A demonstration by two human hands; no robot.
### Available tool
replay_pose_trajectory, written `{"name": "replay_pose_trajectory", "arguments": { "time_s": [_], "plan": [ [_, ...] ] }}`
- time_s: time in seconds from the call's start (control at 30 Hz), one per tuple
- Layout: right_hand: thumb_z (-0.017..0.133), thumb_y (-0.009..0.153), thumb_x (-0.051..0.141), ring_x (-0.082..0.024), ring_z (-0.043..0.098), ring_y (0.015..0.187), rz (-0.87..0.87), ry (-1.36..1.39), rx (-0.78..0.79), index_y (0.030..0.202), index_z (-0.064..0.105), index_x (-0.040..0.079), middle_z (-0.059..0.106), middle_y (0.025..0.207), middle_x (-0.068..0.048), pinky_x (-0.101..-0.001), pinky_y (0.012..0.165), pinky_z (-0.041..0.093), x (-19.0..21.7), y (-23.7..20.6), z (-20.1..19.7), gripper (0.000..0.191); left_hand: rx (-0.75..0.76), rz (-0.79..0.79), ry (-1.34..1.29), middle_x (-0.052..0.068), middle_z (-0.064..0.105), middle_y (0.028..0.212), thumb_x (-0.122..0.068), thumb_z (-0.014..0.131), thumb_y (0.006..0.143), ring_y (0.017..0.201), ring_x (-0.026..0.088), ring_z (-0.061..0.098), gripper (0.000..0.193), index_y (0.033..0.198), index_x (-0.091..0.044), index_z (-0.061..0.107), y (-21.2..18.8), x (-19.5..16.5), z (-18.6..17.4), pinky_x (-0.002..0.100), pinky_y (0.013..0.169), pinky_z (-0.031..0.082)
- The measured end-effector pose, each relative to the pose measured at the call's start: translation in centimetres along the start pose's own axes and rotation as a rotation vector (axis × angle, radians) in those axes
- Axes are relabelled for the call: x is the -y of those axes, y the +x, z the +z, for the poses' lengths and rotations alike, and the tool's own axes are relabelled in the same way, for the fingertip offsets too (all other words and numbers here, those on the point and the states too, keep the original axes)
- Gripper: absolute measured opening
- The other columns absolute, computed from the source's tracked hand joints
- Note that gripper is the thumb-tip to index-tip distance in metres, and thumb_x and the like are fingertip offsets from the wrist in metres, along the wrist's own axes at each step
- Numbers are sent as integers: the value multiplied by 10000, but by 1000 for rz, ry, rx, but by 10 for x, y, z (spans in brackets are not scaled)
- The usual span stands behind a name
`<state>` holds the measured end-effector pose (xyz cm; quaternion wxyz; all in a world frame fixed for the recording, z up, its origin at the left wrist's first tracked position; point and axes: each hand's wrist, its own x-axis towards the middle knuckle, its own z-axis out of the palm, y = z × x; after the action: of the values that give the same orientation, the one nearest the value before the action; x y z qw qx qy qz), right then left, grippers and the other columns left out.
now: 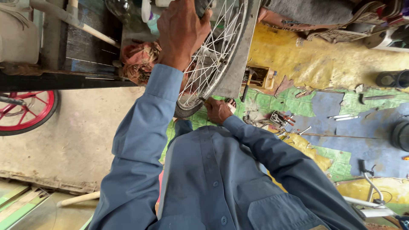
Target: The person uses a yellow tire lever to pry the tire bead away from the rim on a bicycle wheel. They rotate the wheel and repeat the prying action around the circumference. Finally, they wipe the tire and rim with a cloth.
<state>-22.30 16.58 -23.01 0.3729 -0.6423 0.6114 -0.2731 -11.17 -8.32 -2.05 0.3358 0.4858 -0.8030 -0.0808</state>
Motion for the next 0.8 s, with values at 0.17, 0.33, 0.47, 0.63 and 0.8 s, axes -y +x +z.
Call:
{"name": "replay_pose_trajectory", "arguments": {
  "time_s": [0.17, 0.33, 0.47, 0.63, 0.8],
  "plan": [
    [584, 1001, 202, -387, 608, 547, 104, -33, 112, 921, 609, 12, 642, 703, -232, -510, 543, 491, -4, 4, -2, 207, -23, 23, 13, 192, 710, 975, -364, 836, 934, 864, 395, 715, 454, 1133, -55, 570, 0, 0, 2, 498, 689, 580],
    [565, 993, 217, -378, 609, 538, 149, -60, 164, 926, 626, 22, 637, 673, -228, -514, 558, 497, -5, 6, -7, 215, -12, 20, 19, 173, 715, 977, -382, 849, 942, 887, 392, 714, 455, 1137, -72, 579, -1, 1, 3, 513, 706, 575],
    [549, 990, 205, -355, 606, 535, 78, -49, 144, 926, 625, 25, 631, 670, -204, -500, 546, 505, -5, 6, -9, 205, -16, 4, 7, 180, 719, 981, -370, 851, 917, 849, 402, 709, 463, 1136, -65, 580, 0, 2, 4, 522, 672, 566],
    [550, 984, 201, -349, 583, 485, 155, -73, 155, 929, 636, 29, 629, 642, -195, -491, 499, 488, -6, 1, -5, 200, -32, 11, -7, 182, 716, 975, -379, 865, 916, 833, 411, 703, 482, 1144, -64, 580, -3, 4, 6, 528, 649, 554],
    [562, 984, 166, -327, 598, 484, 72, -35, 65, 894, 643, 24, 637, 638, -189, -466, 496, 490, -11, -7, -3, 187, -44, 25, 4, 180, 710, 935, -370, 863, 922, 785, 398, 700, 465, 1133, -59, 590, -6, 5, 8, 497, 623, 559]
  ]
}}
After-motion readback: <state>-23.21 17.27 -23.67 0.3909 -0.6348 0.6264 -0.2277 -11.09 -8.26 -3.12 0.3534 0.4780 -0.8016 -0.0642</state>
